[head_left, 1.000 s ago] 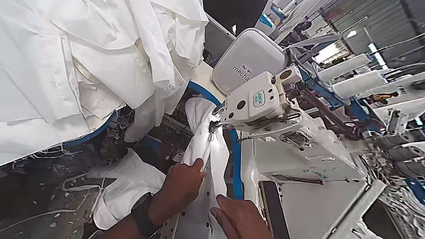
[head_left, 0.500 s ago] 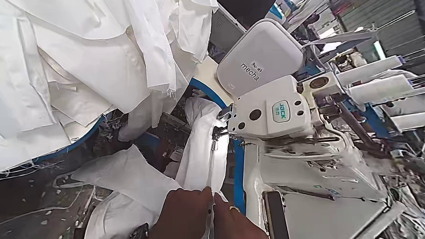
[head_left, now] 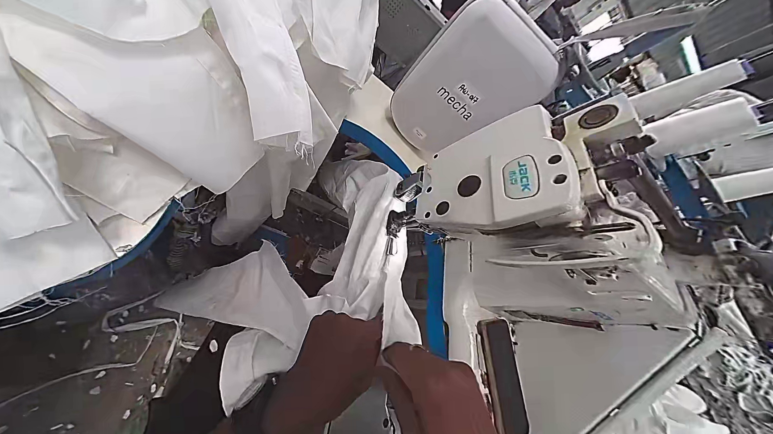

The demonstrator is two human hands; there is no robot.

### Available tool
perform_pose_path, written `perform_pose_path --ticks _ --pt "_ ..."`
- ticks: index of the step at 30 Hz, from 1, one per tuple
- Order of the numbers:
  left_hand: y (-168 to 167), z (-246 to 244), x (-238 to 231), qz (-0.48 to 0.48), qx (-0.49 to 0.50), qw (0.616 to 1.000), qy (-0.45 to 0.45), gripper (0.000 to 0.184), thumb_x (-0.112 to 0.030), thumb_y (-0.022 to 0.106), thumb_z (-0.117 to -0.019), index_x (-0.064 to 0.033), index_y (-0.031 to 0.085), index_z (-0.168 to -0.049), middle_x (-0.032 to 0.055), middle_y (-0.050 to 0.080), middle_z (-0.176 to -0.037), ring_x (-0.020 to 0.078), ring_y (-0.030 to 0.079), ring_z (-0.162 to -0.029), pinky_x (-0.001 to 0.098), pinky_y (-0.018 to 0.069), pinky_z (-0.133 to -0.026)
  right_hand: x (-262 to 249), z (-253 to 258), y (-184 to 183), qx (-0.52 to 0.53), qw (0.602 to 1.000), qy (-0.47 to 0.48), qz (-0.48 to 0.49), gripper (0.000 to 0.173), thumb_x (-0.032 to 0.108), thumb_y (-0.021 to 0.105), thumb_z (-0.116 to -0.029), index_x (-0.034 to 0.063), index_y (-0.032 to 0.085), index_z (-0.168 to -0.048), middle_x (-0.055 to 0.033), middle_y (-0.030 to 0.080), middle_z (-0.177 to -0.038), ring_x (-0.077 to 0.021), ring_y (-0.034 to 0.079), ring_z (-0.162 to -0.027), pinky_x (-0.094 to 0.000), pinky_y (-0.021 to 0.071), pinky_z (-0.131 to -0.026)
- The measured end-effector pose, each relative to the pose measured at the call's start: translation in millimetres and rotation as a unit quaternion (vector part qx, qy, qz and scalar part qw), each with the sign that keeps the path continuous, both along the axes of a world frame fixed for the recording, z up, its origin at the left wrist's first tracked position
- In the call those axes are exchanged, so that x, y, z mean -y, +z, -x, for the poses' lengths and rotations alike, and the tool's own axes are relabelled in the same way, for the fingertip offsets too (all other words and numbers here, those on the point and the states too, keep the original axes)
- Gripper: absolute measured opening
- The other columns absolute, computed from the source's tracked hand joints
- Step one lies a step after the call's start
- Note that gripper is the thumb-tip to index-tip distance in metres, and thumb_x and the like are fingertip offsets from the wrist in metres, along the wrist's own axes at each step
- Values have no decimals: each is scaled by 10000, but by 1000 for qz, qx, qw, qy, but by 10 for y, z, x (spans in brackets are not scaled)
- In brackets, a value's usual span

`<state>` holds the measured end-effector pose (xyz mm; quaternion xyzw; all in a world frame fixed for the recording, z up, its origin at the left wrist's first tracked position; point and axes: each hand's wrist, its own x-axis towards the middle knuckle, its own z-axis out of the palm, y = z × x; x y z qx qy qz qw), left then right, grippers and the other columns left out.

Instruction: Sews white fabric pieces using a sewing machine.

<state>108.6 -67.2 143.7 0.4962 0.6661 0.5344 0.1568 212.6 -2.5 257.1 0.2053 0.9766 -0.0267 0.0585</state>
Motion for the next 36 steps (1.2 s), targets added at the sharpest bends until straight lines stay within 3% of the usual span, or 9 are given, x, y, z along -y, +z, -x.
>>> perform_pose_path --ticks 3,9,12,15,17,19,23,28,36 --pt "-240 238 -137 -92 116 985 -90 237 -47 587 -889 14 609 -661 110 553 -562 228 563 -524 418 436 -531 -69 189 -127 -2 997 55 -48 60 78 664 -810 32 702 -803 -98 600 -595 -273 637 -496 -406 467 -415" --pt "-318 325 -430 -79 212 972 -61 253 -83 532 -958 18 694 -792 62 642 -693 125 607 -673 366 487 -676 -233 346 -244 7 1000 -17 -4 95 44 639 -900 -33 695 -892 -185 659 -716 -382 692 -662 -517 524 -569" --pt "-144 262 -147 -27 132 991 -29 313 -150 521 -1032 42 764 -1080 182 738 -825 311 717 -784 532 538 -761 -214 15 -101 55 993 -97 42 175 83 633 -928 -68 711 -968 -235 696 -816 -431 706 -779 -589 537 -690" --pt "-190 313 247 2 36 999 -1 282 -174 561 -1005 -26 791 -1071 154 732 -750 328 722 -690 562 538 -648 -311 -495 -134 139 973 -145 113 254 147 650 -944 -91 722 -994 -282 710 -869 -489 700 -870 -658 507 -787" --pt "-190 373 346 25 27 999 -21 277 -180 558 -1028 -30 788 -1067 164 750 -808 338 734 -754 587 544 -709 -498 -684 -238 168 962 -170 129 270 176 659 -963 -75 734 -1032 -294 715 -922 -507 690 -924 -688 494 -819" --pt "-97 183 301 -13 -8 1000 -12 257 -155 559 -1009 -13 773 -998 137 690 -675 294 692 -610 512 543 -581 -388 -705 5 142 981 -114 73 222 145 662 -951 -61 743 -963 -277 714 -854 -498 703 -846 -676 515 -740" --pt "-141 -218 175 -18 47 998 39 317 -132 532 -988 -3 769 -1155 93 636 -580 204 594 -477 383 474 -487 225 -598 37 60 995 65 48 169 119 653 -912 8 725 -807 -156 672 -655 -342 699 -618 -500 529 -551" --pt "-187 -82 -168 -54 79 994 46 299 -137 515 -1018 -17 782 -1080 116 713 -697 236 696 -620 436 532 -583 175 -451 92 110 989 24 94 320 222 583 -990 -9 680 -791 -177 620 -595 -379 668 -569 -522 484 -497" --pt "19 -54 67 32 14 999 -23 285 -129 520 -1000 -9 762 -1093 129 589 -558 307 617 -503 474 472 -492 230 -356 15 129 991 -23 9 258 188 585 -973 -6 694 -843 -175 652 -632 -386 691 -594 -523 508 -501"
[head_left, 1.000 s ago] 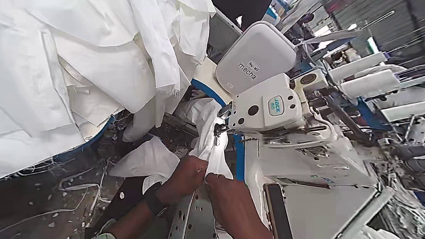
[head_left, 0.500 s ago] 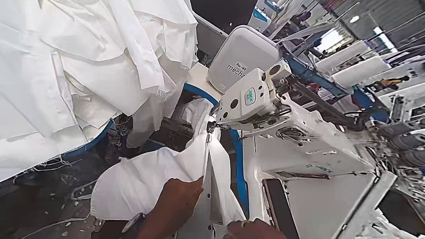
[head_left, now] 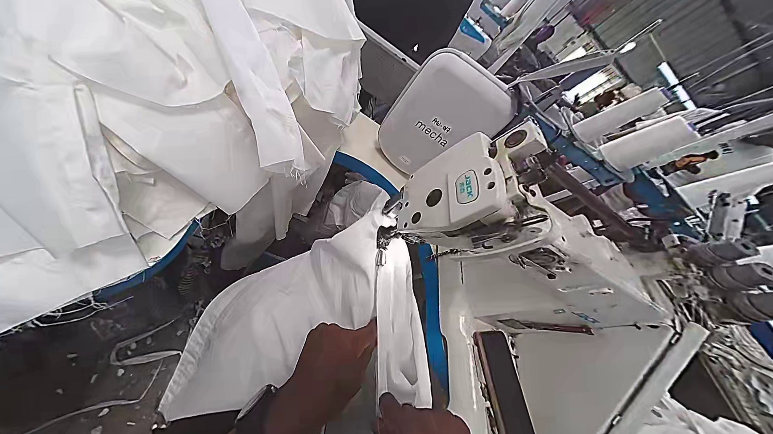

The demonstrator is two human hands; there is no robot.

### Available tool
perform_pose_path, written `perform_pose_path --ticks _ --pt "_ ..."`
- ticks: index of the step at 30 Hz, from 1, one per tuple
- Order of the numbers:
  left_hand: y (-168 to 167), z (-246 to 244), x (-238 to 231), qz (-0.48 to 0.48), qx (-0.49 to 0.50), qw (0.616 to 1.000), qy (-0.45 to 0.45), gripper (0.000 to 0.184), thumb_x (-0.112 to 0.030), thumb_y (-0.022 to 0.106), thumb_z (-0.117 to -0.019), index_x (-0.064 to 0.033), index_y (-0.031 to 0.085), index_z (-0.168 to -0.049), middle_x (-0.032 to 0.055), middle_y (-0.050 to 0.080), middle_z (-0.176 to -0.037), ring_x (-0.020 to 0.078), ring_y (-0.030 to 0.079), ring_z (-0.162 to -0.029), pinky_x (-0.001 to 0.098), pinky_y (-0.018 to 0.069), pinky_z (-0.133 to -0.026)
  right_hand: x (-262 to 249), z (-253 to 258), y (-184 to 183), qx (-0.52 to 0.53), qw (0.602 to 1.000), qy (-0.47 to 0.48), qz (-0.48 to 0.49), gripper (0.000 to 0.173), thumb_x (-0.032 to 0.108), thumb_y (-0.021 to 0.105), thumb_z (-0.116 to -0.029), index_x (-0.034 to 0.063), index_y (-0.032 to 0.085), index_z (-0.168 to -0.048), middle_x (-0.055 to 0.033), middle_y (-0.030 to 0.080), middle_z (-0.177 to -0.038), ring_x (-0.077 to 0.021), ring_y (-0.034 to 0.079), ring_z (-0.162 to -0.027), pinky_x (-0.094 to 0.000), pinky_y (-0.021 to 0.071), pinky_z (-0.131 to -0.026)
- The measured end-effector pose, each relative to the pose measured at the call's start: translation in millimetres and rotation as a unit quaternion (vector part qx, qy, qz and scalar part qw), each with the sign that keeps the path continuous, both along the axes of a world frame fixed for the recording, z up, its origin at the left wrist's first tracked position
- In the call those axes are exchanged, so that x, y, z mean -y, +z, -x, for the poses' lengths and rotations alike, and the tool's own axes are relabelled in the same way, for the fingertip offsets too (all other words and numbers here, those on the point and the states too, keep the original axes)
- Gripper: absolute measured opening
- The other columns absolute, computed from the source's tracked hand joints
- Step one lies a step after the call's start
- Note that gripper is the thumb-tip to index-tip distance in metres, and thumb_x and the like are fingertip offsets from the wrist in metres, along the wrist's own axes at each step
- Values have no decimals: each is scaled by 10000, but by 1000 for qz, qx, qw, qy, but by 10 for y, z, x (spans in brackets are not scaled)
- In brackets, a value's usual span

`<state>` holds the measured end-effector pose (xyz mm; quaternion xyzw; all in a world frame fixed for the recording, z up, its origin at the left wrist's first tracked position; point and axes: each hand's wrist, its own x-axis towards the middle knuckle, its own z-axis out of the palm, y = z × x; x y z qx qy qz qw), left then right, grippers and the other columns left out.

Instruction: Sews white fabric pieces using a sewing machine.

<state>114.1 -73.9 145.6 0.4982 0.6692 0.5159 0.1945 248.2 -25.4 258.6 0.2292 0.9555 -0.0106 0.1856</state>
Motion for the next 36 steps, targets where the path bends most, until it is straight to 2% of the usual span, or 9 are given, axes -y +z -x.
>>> perform_pose_path --ticks 8,14,19,25,27,29,31,34,36 --pt "110 56 111 49 -83 994 -45 262 -109 570 -990 -17 746 -1161 165 635 -608 363 667 -557 500 498 -507 -71 79 -73 -47 998 -24 -19 181 134 633 -932 -21 694 -860 -180 656 -634 -389 690 -585 -520 515 -508" --pt "198 138 134 100 -29 992 -74 286 -96 511 -1020 -30 736 -1183 198 667 -682 410 684 -652 561 497 -586 -42 42 -98 -71 997 6 -21 118 99 660 -895 -5 712 -878 -164 661 -639 -360 683 -552 -502 514 -472" --pt "41 99 153 1 47 998 -45 253 -120 550 -995 -7 719 -845 145 620 -607 315 637 -555 502 473 -527 -32 107 -81 -131 988 44 -70 108 90 646 -887 16 707 -836 -124 636 -599 -298 653 -490 -431 480 -411" --pt "-53 238 -139 -14 104 993 -61 318 -70 489 -985 36 592 -704 137 542 -607 272 556 -592 453 414 -585 -320 273 -412 -232 961 86 -120 114 111 620 -839 58 689 -764 -68 584 -564 -257 638 -493 -389 463 -402" --pt "-55 259 -177 -20 129 990 -44 272 -70 484 -993 69 600 -790 149 548 -641 277 557 -618 455 423 -610 -437 298 -474 -276 954 78 -93 169 133 586 -878 42 692 -784 -74 597 -587 -260 647 -525 -395 481 -434" --pt "7 316 -104 -4 147 989 -3 303 -164 517 -1043 64 631 -1205 155 643 -722 287 634 -654 478 523 -657 -614 169 -455 -302 952 45 -30 213 153 565 -931 10 698 -844 -95 621 -625 -261 656 -551 -431 512 -480" --pt "142 457 -154 32 93 995 24 419 -276 497 -1067 -43 577 -1406 106 617 -676 267 593 -596 459 498 -608 -880 -19 -258 -328 945 5 -4 265 171 557 -968 -20 723 -893 -114 667 -668 -251 675 -591 -447 539 -540" --pt "518 443 -600 212 -45 969 -122 381 -242 450 -1098 6 627 -1326 276 697 -1111 470 661 -1078 645 490 -894 -1147 -183 -190 -367 930 -10 -21 326 252 519 -976 23 732 -885 -60 676 -697 -130 645 -617 -307 523 -583" --pt "712 299 -862 274 -112 944 -150 343 -220 492 -1082 71 659 -1151 300 663 -1149 476 631 -1131 627 495 -893 -1194 -153 -150 -388 919 -3 -74 328 232 518 -960 3 742 -888 -96 695 -719 -176 662 -622 -343 515 -573"
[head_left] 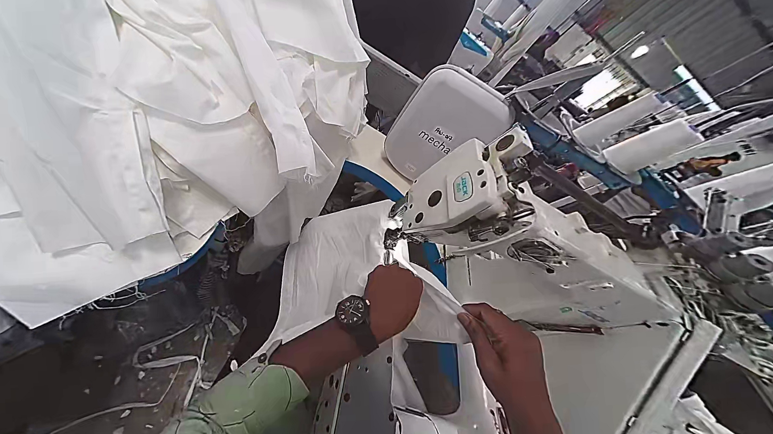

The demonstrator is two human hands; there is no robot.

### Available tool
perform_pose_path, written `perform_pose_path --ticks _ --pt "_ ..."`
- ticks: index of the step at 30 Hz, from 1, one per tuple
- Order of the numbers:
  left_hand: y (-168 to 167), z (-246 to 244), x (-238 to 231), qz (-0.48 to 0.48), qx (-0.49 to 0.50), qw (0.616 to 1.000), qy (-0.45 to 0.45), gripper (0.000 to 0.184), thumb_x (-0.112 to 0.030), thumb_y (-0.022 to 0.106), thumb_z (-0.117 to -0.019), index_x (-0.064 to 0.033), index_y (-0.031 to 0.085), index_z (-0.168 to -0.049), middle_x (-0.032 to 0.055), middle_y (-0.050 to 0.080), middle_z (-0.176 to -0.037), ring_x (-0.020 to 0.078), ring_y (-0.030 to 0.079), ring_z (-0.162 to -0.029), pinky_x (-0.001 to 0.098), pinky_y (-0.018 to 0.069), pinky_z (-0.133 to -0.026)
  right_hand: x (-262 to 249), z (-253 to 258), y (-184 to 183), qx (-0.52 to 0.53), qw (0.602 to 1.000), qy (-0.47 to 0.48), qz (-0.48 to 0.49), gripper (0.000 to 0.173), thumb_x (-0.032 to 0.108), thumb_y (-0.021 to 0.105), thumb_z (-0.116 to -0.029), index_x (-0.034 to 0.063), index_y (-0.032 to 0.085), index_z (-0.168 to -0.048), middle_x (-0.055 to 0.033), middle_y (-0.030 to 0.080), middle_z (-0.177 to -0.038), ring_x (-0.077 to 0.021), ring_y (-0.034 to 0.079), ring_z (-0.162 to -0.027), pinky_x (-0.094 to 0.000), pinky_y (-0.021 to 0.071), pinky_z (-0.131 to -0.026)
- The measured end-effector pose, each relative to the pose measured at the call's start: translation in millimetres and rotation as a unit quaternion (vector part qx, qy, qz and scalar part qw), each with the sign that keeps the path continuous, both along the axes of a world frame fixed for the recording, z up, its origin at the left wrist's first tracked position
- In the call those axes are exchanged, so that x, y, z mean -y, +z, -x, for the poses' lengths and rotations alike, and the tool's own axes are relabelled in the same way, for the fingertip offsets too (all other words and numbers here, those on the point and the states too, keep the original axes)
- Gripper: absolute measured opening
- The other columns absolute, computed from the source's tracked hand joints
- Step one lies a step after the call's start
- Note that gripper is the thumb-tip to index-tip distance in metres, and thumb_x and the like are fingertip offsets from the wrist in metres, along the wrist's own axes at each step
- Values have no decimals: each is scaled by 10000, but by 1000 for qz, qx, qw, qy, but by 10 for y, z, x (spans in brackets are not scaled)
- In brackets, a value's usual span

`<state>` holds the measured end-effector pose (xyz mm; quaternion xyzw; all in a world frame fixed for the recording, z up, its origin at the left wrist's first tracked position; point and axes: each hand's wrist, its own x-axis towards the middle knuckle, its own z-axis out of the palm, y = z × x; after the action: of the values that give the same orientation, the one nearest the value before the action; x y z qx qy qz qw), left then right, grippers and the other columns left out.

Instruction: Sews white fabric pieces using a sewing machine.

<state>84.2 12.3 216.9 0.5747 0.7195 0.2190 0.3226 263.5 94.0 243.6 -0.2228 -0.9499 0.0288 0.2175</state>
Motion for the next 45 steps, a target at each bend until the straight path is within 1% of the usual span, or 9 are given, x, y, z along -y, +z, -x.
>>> perform_pose_path --ticks 5,9,11,18,21,26,34,40,45 --pt "-72 -188 573 14 100 985 139 637 -271 564 -1053 12 328 -1573 264 710 -1005 466 685 -995 596 513 -882 225 -146 -384 -14 998 -24 -51 259 133 559 -923 -38 751 -888 -153 717 -743 -275 702 -630 -406 554 -570" --pt "-645 -382 783 -258 119 933 223 251 -110 578 -972 42 748 -1077 184 696 -698 358 700 -630 534 536 -602 708 65 -553 -39 997 25 -61 217 131 582 -917 3 733 -826 -102 669 -683 -193 659 -604 -272 530 -561" --pt "-808 -339 717 -333 117 913 204 224 -94 547 -944 -3 695 -801 126 624 -598 283 649 -549 477 477 -518 902 226 -578 -61 995 40 -64 220 148 570 -920 39 725 -808 -59 616 -637 -139 600 -577 -210 483 -550" --pt "-918 -471 838 -391 108 879 252 193 -66 581 -911 -16 736 -807 79 543 -611 198 571 -549 314 482 -519 883 333 -703 -112 984 33 -136 188 157 630 -899 72 776 -815 -52 552 -619 -134 541 -605 -194 428 -587" --pt "-1029 -465 701 -439 103 844 291 202 -71 605 -887 -22 727 -734 59 494 -597 149 502 -540 252 420 -506 785 411 -754 -121 987 34 -96 154 168 647 -925 110 761 -838 -103 645 -886 -146 598 -931 -173 453 -864" --pt "-1046 -291 481 -467 64 838 276 207 -75 603 -872 -29 694 -691 54 495 -572 166 511 -519 286 416 -489 644 524 -888 -186 980 41 -51 168 96 636 -901 53 734 -772 -109 761 -903 -102 714 -904 -140 526 -835" --pt "-962 -55 117 -442 -22 851 282 131 -101 660 -874 -41 743 -792 137 705 -950 302 674 -902 378 568 -756 439 776 -874 -171 984 -19 -50 228 76 541 -900 19 721 -773 -152 784 -996 -208 762 -889 -267 580 -749" --pt "-1069 41 332 -441 49 856 266 159 -52 633 -933 0 782 -955 160 734 -985 276 708 -926 379 578 -853 507 860 -821 -111 991 -37 -62 201 43 551 -901 -8 733 -833 -190 770 -1058 -323 763 -919 -404 590 -695" --pt "-1515 -111 969 -206 139 942 227 293 -64 666 -918 75 697 -1174 242 707 -1133 359 680 -1103 520 515 -993 770 832 -855 -111 986 116 52 234 140 572 -900 24 775 -912 -119 782 -1043 -257 756 -942 -370 599 -781"
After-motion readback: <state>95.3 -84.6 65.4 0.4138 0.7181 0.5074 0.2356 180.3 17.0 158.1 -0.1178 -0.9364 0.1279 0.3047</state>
